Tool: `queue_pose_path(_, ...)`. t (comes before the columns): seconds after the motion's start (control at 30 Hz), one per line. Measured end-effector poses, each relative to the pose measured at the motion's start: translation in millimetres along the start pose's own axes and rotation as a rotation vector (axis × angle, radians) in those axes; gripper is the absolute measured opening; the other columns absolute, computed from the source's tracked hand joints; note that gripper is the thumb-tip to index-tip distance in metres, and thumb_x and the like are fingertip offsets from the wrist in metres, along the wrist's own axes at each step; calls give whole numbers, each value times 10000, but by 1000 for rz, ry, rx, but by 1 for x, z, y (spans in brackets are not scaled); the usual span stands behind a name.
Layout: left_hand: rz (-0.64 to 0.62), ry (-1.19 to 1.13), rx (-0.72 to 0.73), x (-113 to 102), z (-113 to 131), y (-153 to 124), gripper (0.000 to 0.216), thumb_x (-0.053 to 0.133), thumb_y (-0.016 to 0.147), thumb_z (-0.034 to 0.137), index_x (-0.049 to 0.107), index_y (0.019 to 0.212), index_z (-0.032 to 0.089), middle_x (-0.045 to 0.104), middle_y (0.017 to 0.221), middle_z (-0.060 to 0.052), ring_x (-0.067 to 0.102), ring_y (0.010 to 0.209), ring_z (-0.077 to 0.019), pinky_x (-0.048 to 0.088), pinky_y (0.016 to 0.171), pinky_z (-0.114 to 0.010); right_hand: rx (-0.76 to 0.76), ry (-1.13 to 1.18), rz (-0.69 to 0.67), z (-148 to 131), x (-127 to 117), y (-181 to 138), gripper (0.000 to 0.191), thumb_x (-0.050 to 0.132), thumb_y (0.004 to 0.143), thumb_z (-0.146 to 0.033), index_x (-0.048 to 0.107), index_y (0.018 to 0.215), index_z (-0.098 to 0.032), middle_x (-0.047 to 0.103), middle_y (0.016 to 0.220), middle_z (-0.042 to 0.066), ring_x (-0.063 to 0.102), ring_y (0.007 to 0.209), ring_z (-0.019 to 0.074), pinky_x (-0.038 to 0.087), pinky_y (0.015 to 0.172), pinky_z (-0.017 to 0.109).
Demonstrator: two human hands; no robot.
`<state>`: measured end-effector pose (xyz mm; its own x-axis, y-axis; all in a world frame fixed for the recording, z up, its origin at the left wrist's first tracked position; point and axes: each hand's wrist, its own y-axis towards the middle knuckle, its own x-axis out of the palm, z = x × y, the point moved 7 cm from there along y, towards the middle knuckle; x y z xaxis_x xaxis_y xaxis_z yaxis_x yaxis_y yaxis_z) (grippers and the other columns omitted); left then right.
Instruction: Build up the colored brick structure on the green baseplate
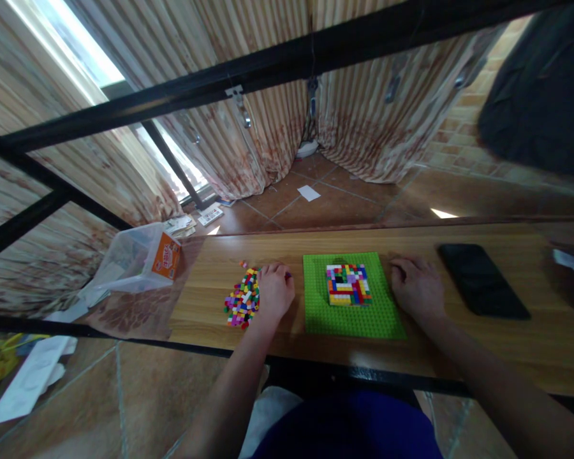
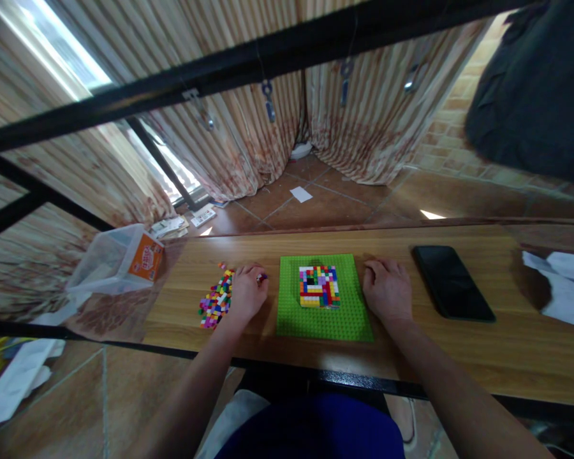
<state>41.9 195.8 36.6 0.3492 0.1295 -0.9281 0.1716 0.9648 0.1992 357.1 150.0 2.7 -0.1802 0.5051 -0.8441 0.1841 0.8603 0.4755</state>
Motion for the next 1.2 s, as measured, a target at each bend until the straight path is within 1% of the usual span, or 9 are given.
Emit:
queue_pose_path(0.13,-6,13,-11,4,1,-1,158,542,867,145,690,858,200,697,1053,-75,578,1002,-250,406,933,-421,14,0,3,-1,-1,1,276,462,875,-239,710,957,-150,671,973,134,586,900,264,463,835,406)
queue_pose_path(0.27,34,-43,14,-1,7,-3,157,550,880,150,693,869,213,700,1049,-63,588,992,-242,410,940,-426,13,-7,-3,-1,-1,1,281,458,888,-249,712,952,-148,675,987,142,589,908,271,470,842,414)
queue_pose_path(0.37,36,-179,106,-4,24,-5,149,565,883,149,694,897,222,702,1012,-44,611,979,-214,441,938,-385,20,3,-1,0,-1,1,280,460,889,-249,709,965,-147,675,1001,146,587,932,274,466,856,414)
queue_pose_path(0.43,12,-297,160,-3,37,-6,162,557,891,142,693,929,221,698,983,-38,628,953,-190,475,898,-338,23,14,0,0,0,1,277,463,888,-247,706,972,-145,675,1010,146,585,944,272,463,863,406)
queue_pose_path(0.57,-33,-412,211,2,61,-5,168,550,904,150,690,968,218,692,953,-27,646,909,-169,504,846,-297,16,15,-5,0,0,1,282,459,892,-243,706,975,-136,675,1010,150,587,938,269,463,869,402)
queue_pose_path(0.77,-57,-328,255,5,80,4,169,544,922,185,674,1024,217,694,978,-35,635,935,-186,504,871,-321,24,13,3,1,1,1,276,468,894,-247,711,973,-144,670,1023,142,584,939,265,459,878,404)
queue_pose_path(0.87,-66,-286,291,7,86,7,162,547,920,185,683,1002,216,693,966,-33,627,927,-189,499,875,-331,26,16,-4,1,2,1,272,467,895,-248,711,968,-150,671,1009,131,585,931,259,457,879,399)
queue_pose_path(1.0,-44,-304,322,10,87,8,171,548,923,192,707,969,235,691,966,-22,623,930,-176,492,893,-329,23,27,-8,1,2,1,283,453,900,-245,708,966,-142,671,991,135,581,939,261,456,888,407)
queue_pose_path(1.2,-2,-309,303,11,83,9,159,577,905,191,720,953,242,682,955,-26,619,925,-177,493,886,-335,45,44,-16,2,3,1,280,460,890,-250,706,984,-156,670,1030,139,573,969,270,455,876,411)
